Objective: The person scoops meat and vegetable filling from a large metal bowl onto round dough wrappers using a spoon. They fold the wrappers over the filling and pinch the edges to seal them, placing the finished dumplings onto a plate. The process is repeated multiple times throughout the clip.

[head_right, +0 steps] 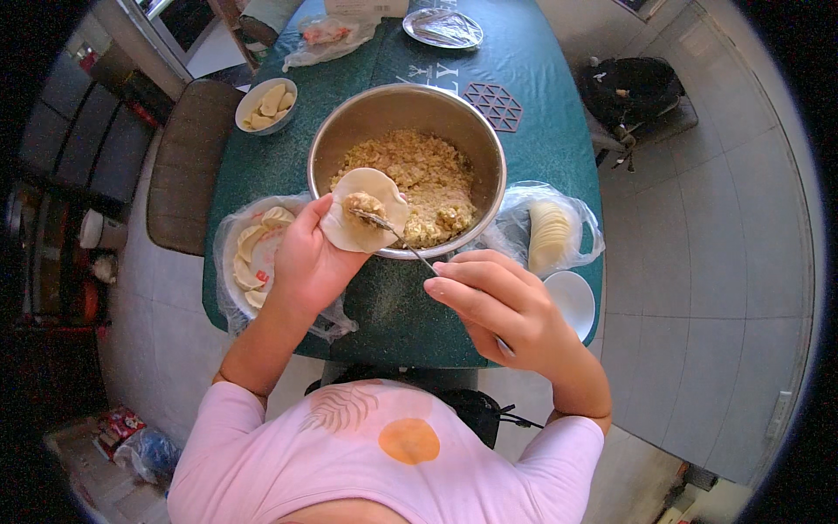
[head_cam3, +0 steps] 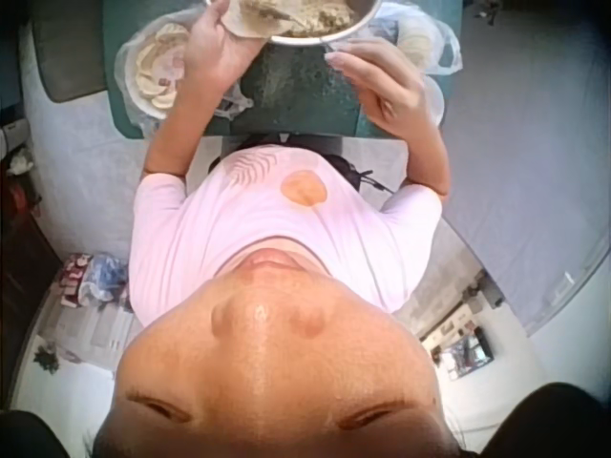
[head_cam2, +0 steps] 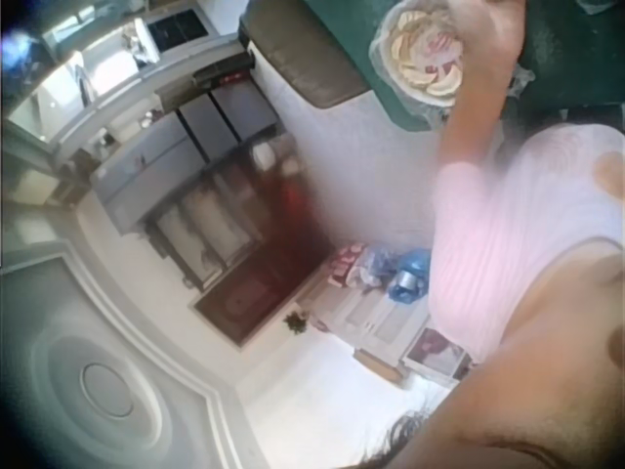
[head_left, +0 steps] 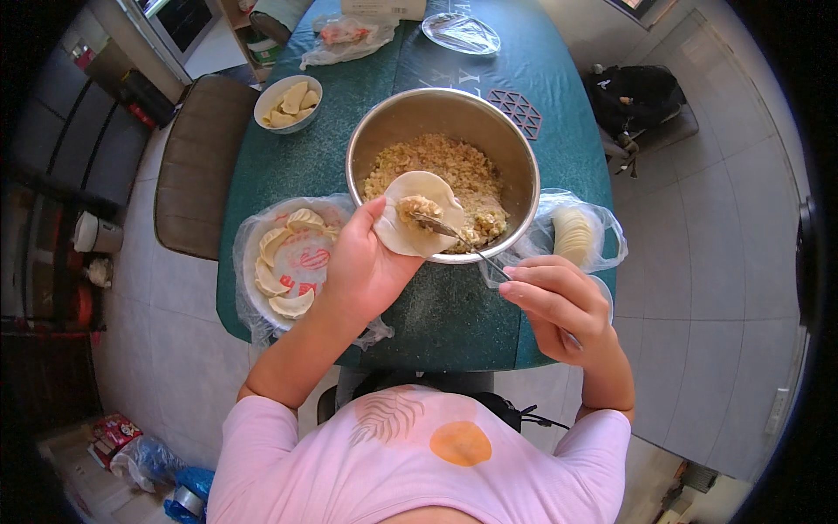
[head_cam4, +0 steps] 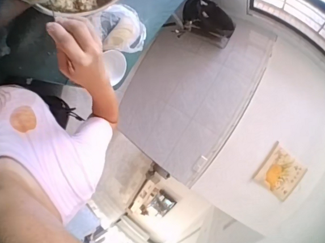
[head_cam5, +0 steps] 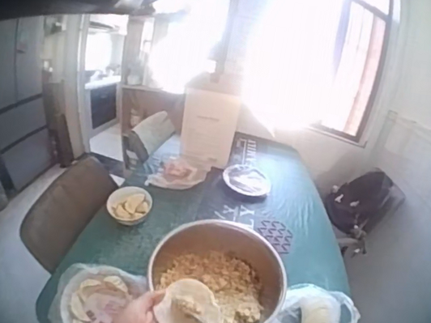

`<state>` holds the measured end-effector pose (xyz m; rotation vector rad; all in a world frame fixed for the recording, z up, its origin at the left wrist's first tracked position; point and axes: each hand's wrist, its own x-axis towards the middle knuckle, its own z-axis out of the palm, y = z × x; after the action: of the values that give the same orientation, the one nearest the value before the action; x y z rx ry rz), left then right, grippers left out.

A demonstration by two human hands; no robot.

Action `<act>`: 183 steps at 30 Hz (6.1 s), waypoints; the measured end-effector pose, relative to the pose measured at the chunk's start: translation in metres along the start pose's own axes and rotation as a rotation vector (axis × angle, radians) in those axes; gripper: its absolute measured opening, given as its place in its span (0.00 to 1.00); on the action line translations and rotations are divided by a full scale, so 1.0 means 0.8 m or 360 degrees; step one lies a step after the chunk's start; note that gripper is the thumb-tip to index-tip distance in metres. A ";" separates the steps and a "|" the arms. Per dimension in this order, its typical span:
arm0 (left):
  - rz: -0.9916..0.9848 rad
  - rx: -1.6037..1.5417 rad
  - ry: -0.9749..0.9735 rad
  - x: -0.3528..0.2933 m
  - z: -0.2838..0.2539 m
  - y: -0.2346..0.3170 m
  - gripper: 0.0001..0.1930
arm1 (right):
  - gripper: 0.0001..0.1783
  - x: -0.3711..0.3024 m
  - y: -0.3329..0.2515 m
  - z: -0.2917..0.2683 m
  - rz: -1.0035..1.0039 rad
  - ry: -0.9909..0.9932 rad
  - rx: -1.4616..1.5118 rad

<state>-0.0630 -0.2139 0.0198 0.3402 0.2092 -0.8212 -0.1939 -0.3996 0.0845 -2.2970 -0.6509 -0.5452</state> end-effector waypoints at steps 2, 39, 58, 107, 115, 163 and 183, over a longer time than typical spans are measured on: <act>0.0019 0.0015 0.0038 -0.003 0.003 -0.002 0.24 | 0.20 0.002 0.000 0.001 -0.0038 -0.0027 -0.0023; 0.0209 0.0156 0.0180 -0.039 -0.029 0.049 0.21 | 0.11 0.015 0.107 0.067 0.0300 -0.0113 -0.0163; 0.0319 0.0169 0.0144 -0.062 -0.062 0.085 0.25 | 0.10 0.062 0.100 0.109 0.0077 -0.0174 -0.0144; 0.0319 0.0188 0.0113 -0.065 -0.055 0.104 0.28 | 0.09 0.076 0.107 0.112 0.1281 0.0293 0.0766; 0.0281 0.0339 0.0072 -0.060 -0.061 0.099 0.28 | 0.12 0.055 0.145 0.069 0.1687 0.0678 0.1631; 0.0128 0.0349 -0.0114 -0.095 -0.022 0.019 0.31 | 0.10 -0.060 0.012 -0.021 0.0961 0.0017 -0.0456; -0.0912 0.0599 -0.0446 -0.080 0.024 -0.166 0.34 | 0.21 -0.175 -0.021 -0.085 0.1002 0.0178 -0.0166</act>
<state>-0.2034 -0.2611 0.0287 0.5231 -0.1240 -1.4695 -0.3277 -0.4782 0.0638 -2.3763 0.1685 -0.4001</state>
